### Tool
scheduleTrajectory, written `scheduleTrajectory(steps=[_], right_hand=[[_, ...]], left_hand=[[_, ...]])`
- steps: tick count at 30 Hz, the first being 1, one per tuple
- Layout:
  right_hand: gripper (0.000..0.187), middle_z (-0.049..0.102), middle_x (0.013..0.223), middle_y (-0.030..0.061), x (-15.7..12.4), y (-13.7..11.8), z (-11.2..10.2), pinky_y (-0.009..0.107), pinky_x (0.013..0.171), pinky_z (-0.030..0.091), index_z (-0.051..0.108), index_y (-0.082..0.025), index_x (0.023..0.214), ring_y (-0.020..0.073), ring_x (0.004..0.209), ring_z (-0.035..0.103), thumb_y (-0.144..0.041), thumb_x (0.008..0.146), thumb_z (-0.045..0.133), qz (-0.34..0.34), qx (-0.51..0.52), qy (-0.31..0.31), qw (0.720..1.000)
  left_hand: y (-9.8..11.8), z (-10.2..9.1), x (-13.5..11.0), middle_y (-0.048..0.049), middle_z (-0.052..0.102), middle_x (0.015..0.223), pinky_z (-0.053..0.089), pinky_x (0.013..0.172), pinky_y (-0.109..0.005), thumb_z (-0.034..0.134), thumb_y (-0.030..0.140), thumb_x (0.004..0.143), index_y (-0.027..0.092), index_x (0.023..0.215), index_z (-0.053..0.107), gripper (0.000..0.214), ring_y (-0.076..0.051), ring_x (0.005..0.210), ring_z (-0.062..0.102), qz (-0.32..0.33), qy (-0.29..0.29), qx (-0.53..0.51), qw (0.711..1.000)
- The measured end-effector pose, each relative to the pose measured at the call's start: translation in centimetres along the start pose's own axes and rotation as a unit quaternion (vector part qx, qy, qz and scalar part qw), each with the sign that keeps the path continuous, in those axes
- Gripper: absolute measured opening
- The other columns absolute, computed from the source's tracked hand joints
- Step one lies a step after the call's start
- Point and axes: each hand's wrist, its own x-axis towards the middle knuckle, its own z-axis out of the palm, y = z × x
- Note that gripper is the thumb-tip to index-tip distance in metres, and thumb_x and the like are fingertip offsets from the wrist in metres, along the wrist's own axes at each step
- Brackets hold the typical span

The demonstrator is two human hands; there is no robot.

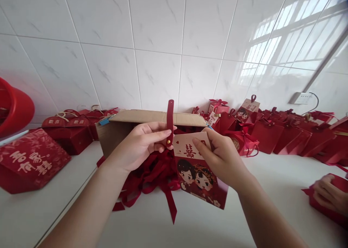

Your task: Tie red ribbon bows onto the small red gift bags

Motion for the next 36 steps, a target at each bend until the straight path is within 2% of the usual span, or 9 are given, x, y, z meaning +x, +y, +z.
scheduleTrajectory(steps=[5, 10, 12, 16, 20, 25, 32, 36], right_hand=[[0.038, 0.023, 0.055, -0.0077, 0.1, 0.2, 0.1, 0.023, 0.043, 0.02, 0.019, -0.023, 0.065, 0.009, 0.049, 0.021, -0.028, 0.09, 0.048, 0.002, -0.004, 0.004, 1.0], [0.038, 0.023, 0.055, -0.0077, 0.2, 0.3, 0.2, 0.022, 0.042, 0.02, 0.02, -0.022, 0.065, 0.0089, 0.049, 0.022, -0.027, 0.09, 0.048, 0.004, -0.017, 0.006, 1.0], [0.038, 0.024, 0.055, -0.0077, 0.2, 0.3, 0.3, 0.022, 0.042, 0.02, 0.02, -0.022, 0.065, 0.009, 0.049, 0.022, -0.028, 0.089, 0.048, 0.003, -0.014, 0.006, 1.0], [0.037, 0.023, 0.054, -0.0079, 0.2, 0.2, 0.4, 0.023, 0.042, 0.02, 0.02, -0.023, 0.065, 0.0092, 0.049, 0.022, -0.027, 0.089, 0.048, -0.005, -0.007, 0.012, 1.0], [0.036, 0.024, 0.054, -0.0078, 0.0, 0.1, 0.5, 0.022, 0.043, 0.021, 0.02, -0.023, 0.065, 0.0093, 0.049, 0.022, -0.026, 0.089, 0.047, -0.021, -0.006, 0.022, 1.0], [0.036, 0.025, 0.054, -0.008, -0.1, -0.1, 0.5, 0.023, 0.043, 0.02, 0.021, -0.023, 0.065, 0.0089, 0.048, 0.022, -0.025, 0.089, 0.047, -0.046, 0.002, 0.029, 0.999], [0.034, 0.027, 0.052, -0.0086, -0.3, -0.3, 1.0, 0.023, 0.042, 0.019, 0.022, -0.023, 0.067, 0.0086, 0.047, 0.021, -0.026, 0.091, 0.044, -0.056, 0.019, 0.029, 0.998], [0.034, 0.028, 0.052, -0.0082, -0.1, -0.2, 1.1, 0.024, 0.043, 0.018, 0.02, -0.022, 0.067, 0.009, 0.048, 0.022, -0.025, 0.09, 0.045, -0.056, -0.008, 0.027, 0.998]], left_hand=[[0.0, 0.0, 0.0, 0.0003, 0.067, 0.078, 0.051, 0.059, -0.017, 0.07, 0.019, 0.078, 0.017, 0.087, 0.07, 0.009, -0.009, 0.066, 0.064, 0.003, -0.02, -0.014, 1.0], [0.2, 0.0, -0.2, -0.0019, 0.067, 0.097, 0.053, 0.078, -0.023, 0.067, 0.015, 0.08, 0.019, 0.101, 0.067, 0.021, -0.012, 0.085, 0.063, 0.044, -0.053, -0.02, 0.997], [0.1, 0.2, -0.3, -0.0013, 0.066, 0.098, 0.052, 0.082, -0.024, 0.067, 0.013, 0.08, 0.02, 0.103, 0.066, 0.025, -0.013, 0.089, 0.062, 0.062, -0.061, -0.02, 0.996], [-0.2, 0.1, -0.5, 0.0015, 0.063, 0.087, 0.051, 0.076, -0.021, 0.072, 0.011, 0.075, 0.018, 0.092, 0.065, 0.02, -0.01, 0.082, 0.06, 0.065, -0.047, -0.02, 0.997], [-0.4, 0.1, -0.6, 0.0016, 0.06, 0.085, 0.048, 0.074, -0.021, 0.07, 0.011, 0.076, 0.018, 0.089, 0.06, 0.018, -0.01, 0.08, 0.058, 0.062, -0.041, -0.011, 0.997], [-0.7, 1.0, -0.6, 0.0032, 0.054, 0.081, 0.044, 0.072, -0.019, 0.066, 0.01, 0.079, 0.019, 0.08, 0.048, 0.02, -0.01, 0.081, 0.054, 0.139, -0.079, -0.031, 0.987], [-2.0, 2.1, -0.6, 0.0026, 0.056, 0.087, 0.045, 0.075, -0.018, 0.06, 0.013, 0.088, 0.022, 0.087, 0.041, 0.021, -0.007, 0.082, 0.053, 0.237, -0.045, 0.073, 0.968], [-2.4, 2.4, -1.3, 0.0018, 0.057, 0.091, 0.047, 0.076, -0.019, 0.056, 0.013, 0.091, 0.023, 0.089, 0.041, 0.018, -0.008, 0.085, 0.054, 0.291, -0.074, 0.066, 0.952]])
